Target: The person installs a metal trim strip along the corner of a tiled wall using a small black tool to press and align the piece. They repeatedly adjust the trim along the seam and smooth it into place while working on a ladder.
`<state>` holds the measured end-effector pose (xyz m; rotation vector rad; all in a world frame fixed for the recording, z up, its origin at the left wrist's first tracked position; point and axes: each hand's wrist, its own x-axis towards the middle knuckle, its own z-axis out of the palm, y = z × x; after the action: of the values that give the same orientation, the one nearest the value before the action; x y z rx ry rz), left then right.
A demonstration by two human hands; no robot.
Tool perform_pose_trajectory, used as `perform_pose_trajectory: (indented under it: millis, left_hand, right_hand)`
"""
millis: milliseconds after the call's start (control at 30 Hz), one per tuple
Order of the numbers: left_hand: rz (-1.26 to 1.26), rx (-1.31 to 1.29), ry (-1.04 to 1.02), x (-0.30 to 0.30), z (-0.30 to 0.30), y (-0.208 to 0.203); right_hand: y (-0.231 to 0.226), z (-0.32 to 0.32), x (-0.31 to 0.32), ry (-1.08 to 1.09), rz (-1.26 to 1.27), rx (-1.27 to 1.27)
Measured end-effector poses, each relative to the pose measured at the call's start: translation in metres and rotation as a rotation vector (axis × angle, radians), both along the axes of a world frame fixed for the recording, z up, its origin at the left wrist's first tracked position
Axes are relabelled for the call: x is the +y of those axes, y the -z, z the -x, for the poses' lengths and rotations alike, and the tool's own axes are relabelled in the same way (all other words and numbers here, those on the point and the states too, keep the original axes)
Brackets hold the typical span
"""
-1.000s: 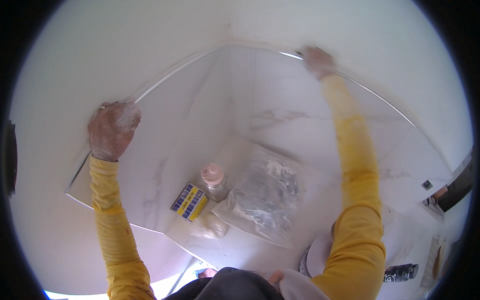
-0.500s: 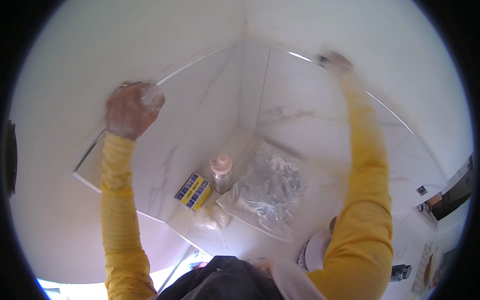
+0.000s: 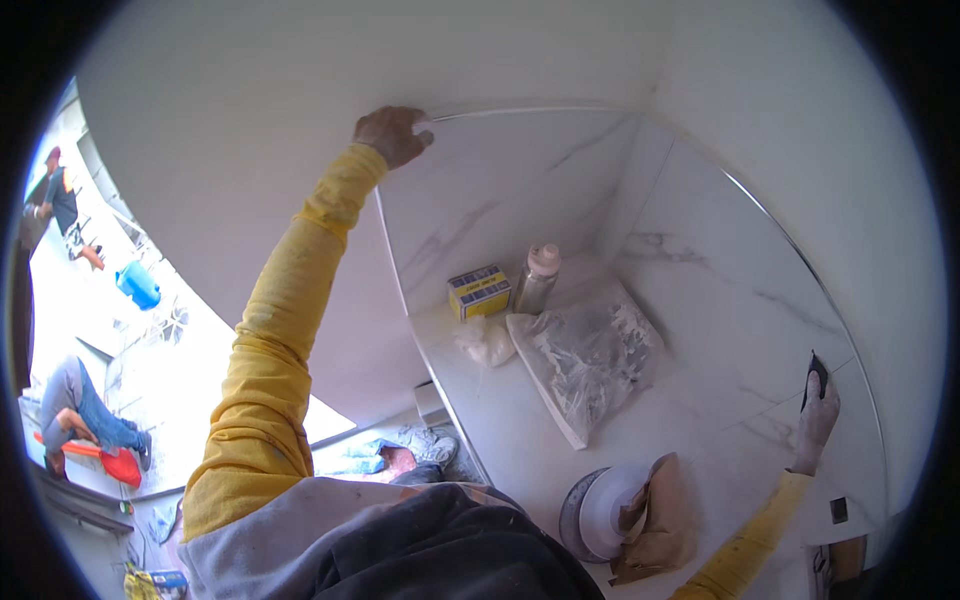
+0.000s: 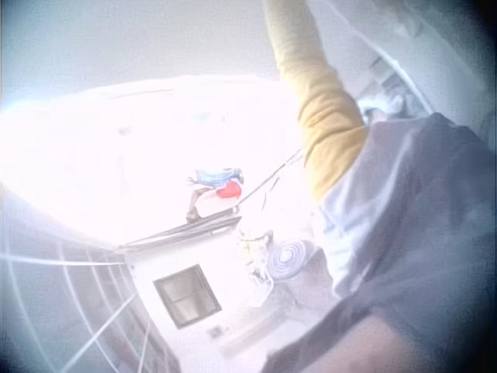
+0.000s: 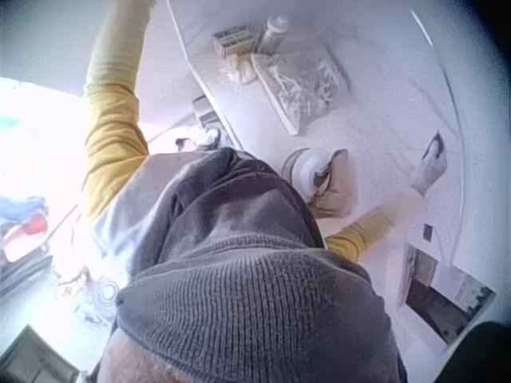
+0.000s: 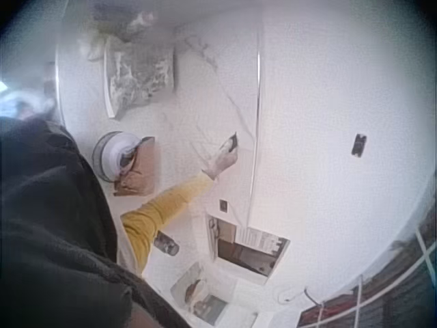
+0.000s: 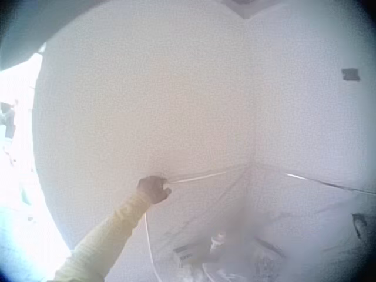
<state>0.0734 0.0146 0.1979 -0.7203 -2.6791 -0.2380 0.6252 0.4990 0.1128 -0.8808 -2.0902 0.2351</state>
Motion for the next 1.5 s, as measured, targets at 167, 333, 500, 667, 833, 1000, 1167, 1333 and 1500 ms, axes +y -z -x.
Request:
perform_pose_trajectory:
  millis: [167, 333, 500, 667, 833, 1000, 1167, 1333, 1500]
  left_hand:
    - [-0.153, 0.049, -0.039, -0.072, 0.0, 0.022]
    - [-0.535, -0.056, 0.134, -0.1, 0.021, 0.043]
    - [-0.811, -0.121, 0.437, -0.117, 0.017, 0.059]
    - [-0.99, -0.285, 0.896, -0.12, -0.024, 0.068]
    - [-1.1, -0.295, 1.062, -0.122, -0.011, 0.063]
    - [-1.011, -0.108, 1.102, -0.112, 0.007, 0.062]
    - [-0.963, -0.013, 1.096, -0.098, -0.005, 0.058]
    - [-0.8, 0.132, 0.768, -0.102, -0.019, 0.063]
    - [-0.94, 0.278, 0.408, -0.108, -0.007, 0.081]
  right_hand:
    - [-0.014, 0.051, -0.053, -0.295, 0.103, 0.02]
    - [-0.032, 0.171, -0.183, -0.64, 0.134, -0.023]
    - [-0.054, 0.305, -0.293, -1.126, 0.522, 0.048]
    - [-0.035, 0.409, -0.361, -2.123, 1.29, 0.361]
    - [-0.008, 0.465, -0.402, -2.442, 1.628, 0.457]
    - [0.006, 0.482, -0.407, -2.484, 1.798, 0.482]
    - [0.018, 0.493, -0.389, -2.558, 1.92, 0.4]
    - [0.011, 0.485, -0.369, -2.039, 1.422, 0.243]
    - [-0.068, 0.513, -0.361, -1.367, -0.02, 0.246]
